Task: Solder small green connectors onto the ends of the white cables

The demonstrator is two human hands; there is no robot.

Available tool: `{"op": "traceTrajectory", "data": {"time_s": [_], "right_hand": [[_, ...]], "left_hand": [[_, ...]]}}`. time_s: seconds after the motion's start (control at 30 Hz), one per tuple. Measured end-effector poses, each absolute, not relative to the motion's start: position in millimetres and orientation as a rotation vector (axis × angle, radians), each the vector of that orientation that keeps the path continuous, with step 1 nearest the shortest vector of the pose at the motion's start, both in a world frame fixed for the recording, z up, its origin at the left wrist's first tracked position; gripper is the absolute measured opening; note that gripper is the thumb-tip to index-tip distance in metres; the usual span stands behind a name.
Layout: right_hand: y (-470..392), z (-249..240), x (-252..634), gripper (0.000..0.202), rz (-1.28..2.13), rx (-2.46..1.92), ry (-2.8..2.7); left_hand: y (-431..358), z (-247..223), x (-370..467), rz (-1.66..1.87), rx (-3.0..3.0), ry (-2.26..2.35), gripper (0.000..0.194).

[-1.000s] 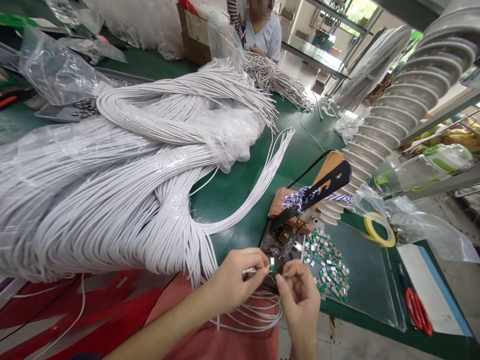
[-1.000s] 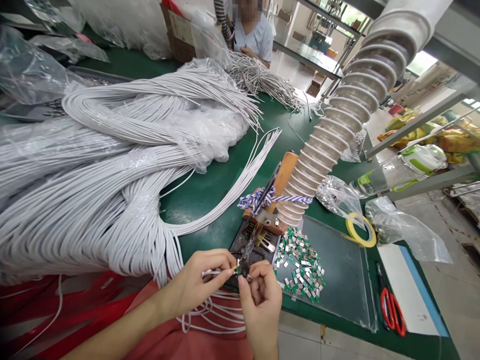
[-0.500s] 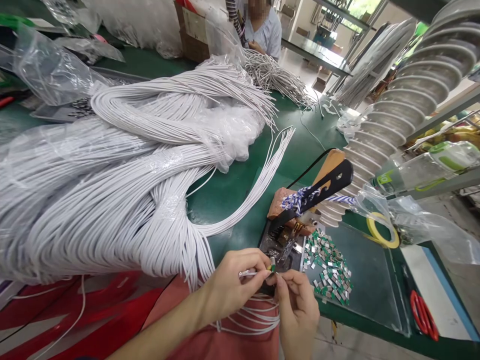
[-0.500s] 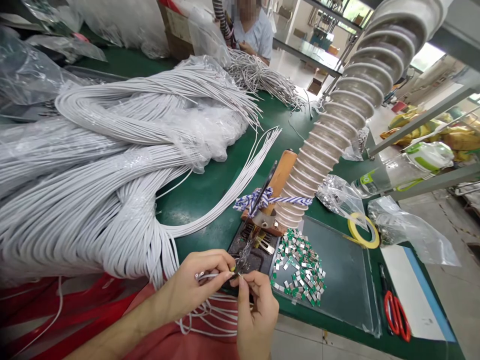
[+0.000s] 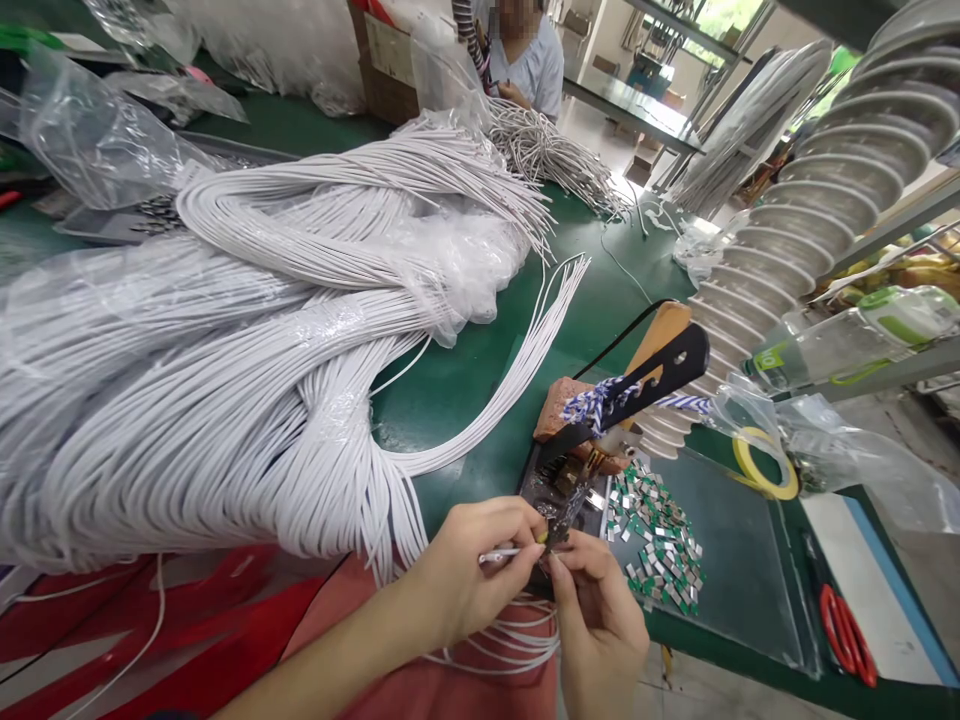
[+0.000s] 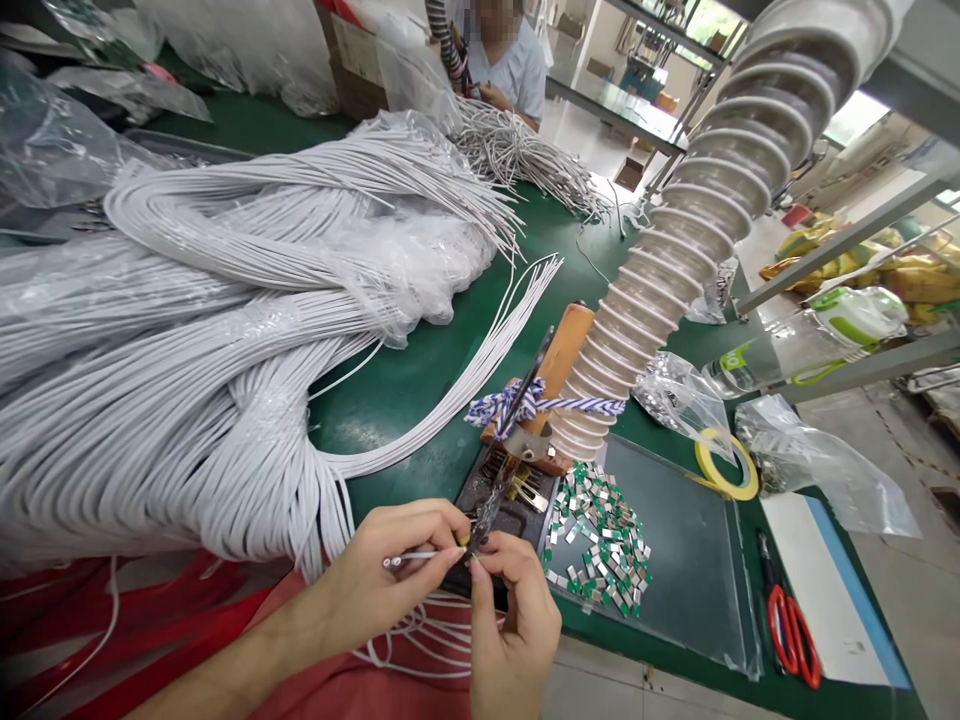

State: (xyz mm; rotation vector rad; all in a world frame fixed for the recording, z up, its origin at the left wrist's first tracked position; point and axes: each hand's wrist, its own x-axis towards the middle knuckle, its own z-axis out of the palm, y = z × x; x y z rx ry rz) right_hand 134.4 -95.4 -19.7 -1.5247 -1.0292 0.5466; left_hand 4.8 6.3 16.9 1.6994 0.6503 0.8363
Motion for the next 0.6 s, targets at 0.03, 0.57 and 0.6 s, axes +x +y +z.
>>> {"op": "traceTrajectory", "data": {"time_s": [0.03, 0.57, 0.6], "right_hand": [[-95.3, -19.4, 134.3, 0.006, 0.544, -1.524, -1.029], [-107.2, -9.6, 126.2, 0.011, 0.590, -1.657, -1.045], [-108.1, -9.3, 126.4, 0.010, 0.604, -1.646, -1.088]], "left_hand": [[6.3, 16.3, 4.5, 0.837, 1.700, 0.650, 0.021], [-8.5, 7.2, -12.6, 0.682, 1.611, 0.689, 0.025], [-10.5, 7.6, -14.1, 0.655, 1.607, 0.671, 0.024]]}}
